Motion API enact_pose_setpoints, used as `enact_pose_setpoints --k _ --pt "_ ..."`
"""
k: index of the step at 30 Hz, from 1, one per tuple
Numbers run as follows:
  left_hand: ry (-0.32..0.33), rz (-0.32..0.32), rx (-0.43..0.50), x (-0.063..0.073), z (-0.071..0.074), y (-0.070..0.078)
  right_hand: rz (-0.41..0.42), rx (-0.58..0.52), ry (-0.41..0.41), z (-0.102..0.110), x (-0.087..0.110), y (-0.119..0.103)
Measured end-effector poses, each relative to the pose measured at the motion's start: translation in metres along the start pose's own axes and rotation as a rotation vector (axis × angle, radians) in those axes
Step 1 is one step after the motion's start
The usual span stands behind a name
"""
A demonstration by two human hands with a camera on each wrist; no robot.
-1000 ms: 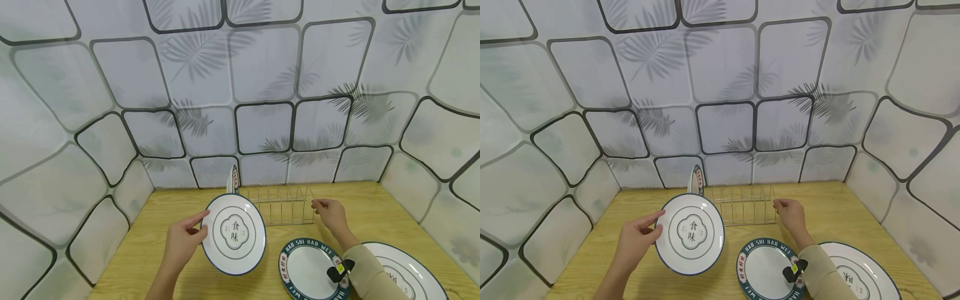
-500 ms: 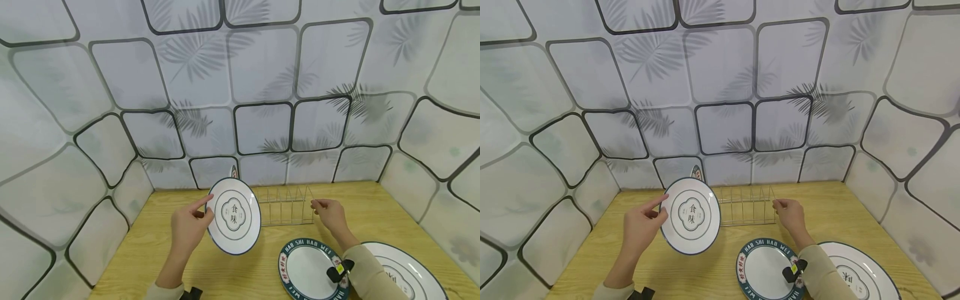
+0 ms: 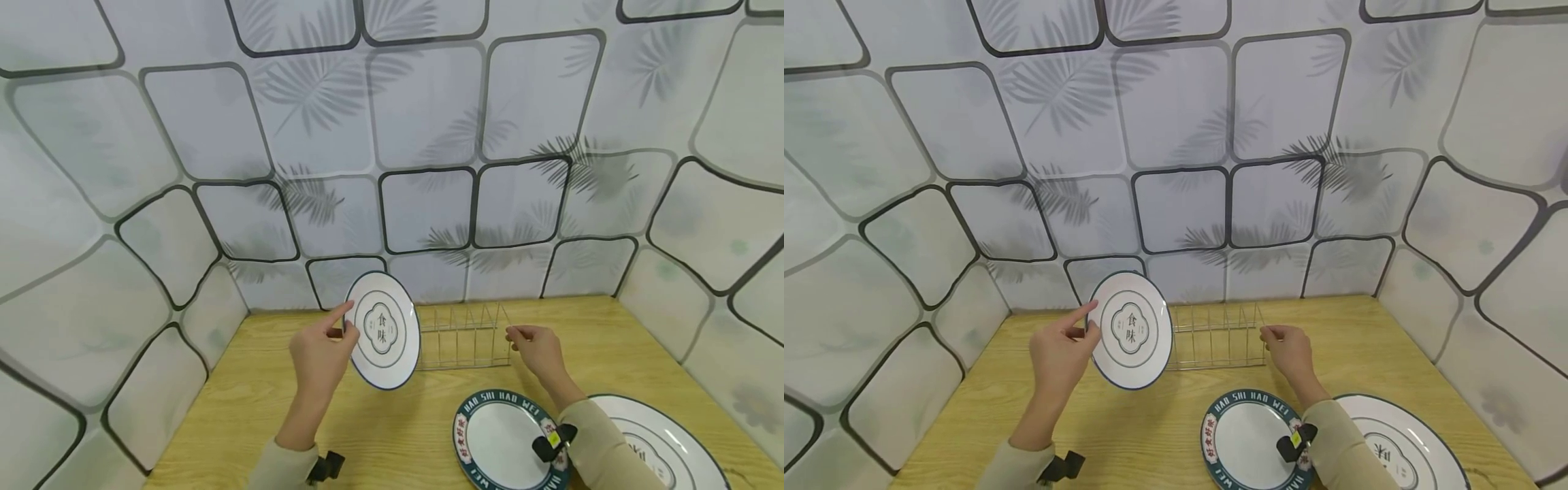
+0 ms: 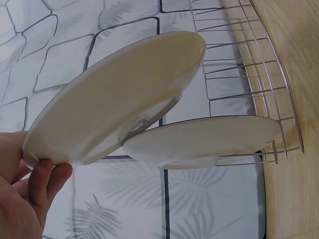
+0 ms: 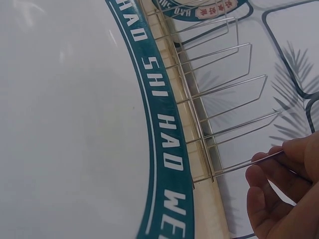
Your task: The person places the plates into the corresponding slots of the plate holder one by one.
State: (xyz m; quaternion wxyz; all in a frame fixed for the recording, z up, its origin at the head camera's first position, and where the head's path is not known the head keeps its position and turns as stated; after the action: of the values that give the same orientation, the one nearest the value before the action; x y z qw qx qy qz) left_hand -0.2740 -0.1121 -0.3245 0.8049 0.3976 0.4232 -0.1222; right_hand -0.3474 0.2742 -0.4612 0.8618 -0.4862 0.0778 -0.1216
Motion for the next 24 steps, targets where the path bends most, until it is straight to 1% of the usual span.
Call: enact_pose_setpoints --k 3,6,10,16,18,20,24 --pt "0.024 -0.012 -0.003 -0.003 -0.005 0.000 0.008 0.004 0.006 0.000 0.000 0.000" --pt "0.055 -0.052 -0.006 -0.005 -0.009 -0.001 0.014 0.003 0.008 0.001 0.000 0.000" --pt "0.099 -0.148 -0.028 -0.008 -0.014 0.000 0.018 0.006 0.005 0.001 0.001 -0.001" --pt "0.137 -0.286 -0.079 -0.009 -0.022 0.007 0.008 0.004 0.000 0.001 0.002 0.001" --pt "0.140 -0.308 -0.095 -0.010 -0.026 0.010 0.008 0.002 0.000 0.001 0.001 0.001" --pt "0.135 -0.317 -0.102 -0.010 -0.029 0.011 0.007 0.001 0.001 0.001 0.001 0.001" --pt "0.116 -0.309 -0.105 -0.009 -0.035 0.010 0.004 0.001 0.001 0.000 0.000 0.002"
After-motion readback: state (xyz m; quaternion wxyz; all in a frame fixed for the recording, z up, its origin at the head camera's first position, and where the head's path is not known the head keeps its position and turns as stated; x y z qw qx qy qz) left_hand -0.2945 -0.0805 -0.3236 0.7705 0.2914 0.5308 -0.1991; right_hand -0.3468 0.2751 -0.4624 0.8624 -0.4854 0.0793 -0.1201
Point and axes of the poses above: each hand's wrist, its own x-axis away from the middle knuckle, its own z-axis out of the back of the hand, y = z × x, the point moved 5 cm from there along -x, towards the middle knuckle, and after that the axes turned 5 degrees about -z, right-handed, at the moved point
